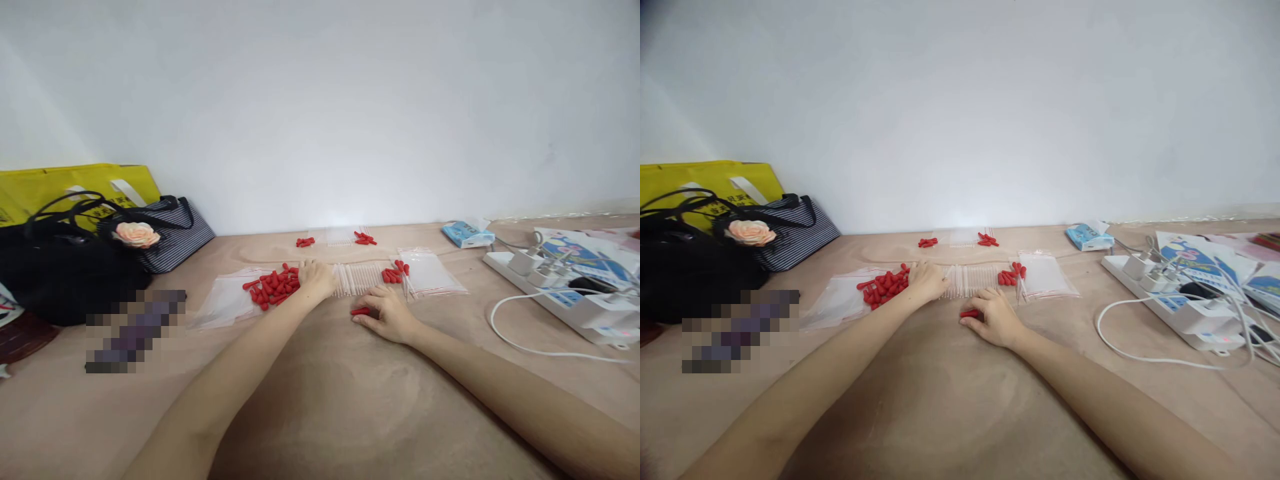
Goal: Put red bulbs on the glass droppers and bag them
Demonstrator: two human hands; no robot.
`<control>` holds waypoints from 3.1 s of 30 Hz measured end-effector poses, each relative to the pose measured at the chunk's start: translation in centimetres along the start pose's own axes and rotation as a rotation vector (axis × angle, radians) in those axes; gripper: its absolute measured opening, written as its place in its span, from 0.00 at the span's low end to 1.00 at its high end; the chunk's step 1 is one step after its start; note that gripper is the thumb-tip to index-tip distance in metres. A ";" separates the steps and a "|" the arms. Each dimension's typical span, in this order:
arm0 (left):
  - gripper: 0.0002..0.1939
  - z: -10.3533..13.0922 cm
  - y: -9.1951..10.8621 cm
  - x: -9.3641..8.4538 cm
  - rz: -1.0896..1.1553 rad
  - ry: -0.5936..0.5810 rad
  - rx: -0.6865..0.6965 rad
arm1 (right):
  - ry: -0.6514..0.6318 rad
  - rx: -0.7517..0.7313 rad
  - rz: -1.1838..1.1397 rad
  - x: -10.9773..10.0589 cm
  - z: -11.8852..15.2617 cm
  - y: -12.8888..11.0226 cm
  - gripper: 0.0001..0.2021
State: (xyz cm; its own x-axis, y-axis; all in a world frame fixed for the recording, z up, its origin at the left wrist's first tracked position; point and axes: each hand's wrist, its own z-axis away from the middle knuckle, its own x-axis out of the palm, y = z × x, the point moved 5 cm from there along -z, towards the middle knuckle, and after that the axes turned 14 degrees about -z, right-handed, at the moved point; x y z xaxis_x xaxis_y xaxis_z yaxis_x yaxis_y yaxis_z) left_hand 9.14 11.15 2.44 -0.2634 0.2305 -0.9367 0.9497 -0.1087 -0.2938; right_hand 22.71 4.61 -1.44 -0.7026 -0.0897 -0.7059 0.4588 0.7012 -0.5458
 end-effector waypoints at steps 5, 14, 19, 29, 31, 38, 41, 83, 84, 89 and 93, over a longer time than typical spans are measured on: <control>0.09 4.7 -1.4 -0.8 0.066 0.131 0.236 | 0.002 0.038 0.023 -0.3 0.0 0.3 0.09; 0.07 8.1 -3.0 0.5 0.191 0.172 0.451 | -0.003 0.065 0.007 -0.2 0.0 0.8 0.10; 0.07 7.5 -2.2 0.6 0.318 0.137 0.385 | 0.002 0.054 -0.001 -0.2 0.0 0.8 0.10; 0.06 7.4 -1.2 1.9 0.460 0.072 0.197 | 0.060 0.065 -0.065 -0.3 -0.3 0.5 0.07; 0.06 7.7 -1.3 1.8 0.493 0.093 0.208 | 0.081 0.080 -0.132 -0.3 -0.5 0.4 0.06; 0.09 7.9 -1.4 1.5 0.536 0.192 0.269 | 0.075 0.120 -0.302 0.0 -0.7 0.3 0.06; 0.08 7.8 -1.4 1.5 0.540 0.193 0.267 | 0.061 0.143 -0.370 0.1 -0.6 0.5 0.06; 0.11 8.6 0.3 1.3 0.440 0.391 0.363 | -0.004 -0.219 0.011 0.9 -0.8 -1.7 0.09; 0.11 8.6 0.3 1.3 0.439 0.392 0.366 | -0.013 -0.222 0.001 0.8 -0.7 -1.6 0.10; 0.10 8.5 0.2 1.3 0.452 0.416 0.390 | 0.032 -0.180 -0.087 0.2 -0.5 -0.8 0.10; 0.10 8.4 -0.2 1.3 0.420 0.442 0.417 | 0.086 -0.184 -0.045 -0.1 -0.3 -0.6 0.12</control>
State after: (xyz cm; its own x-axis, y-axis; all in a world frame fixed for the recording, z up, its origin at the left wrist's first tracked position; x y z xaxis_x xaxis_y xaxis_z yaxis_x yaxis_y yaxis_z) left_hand 7.13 3.34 -0.35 0.2850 0.4472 -0.8478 0.7889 -0.6119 -0.0576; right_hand 22.41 4.40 -0.91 -0.7677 -0.0684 -0.6372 0.3246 0.8158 -0.4787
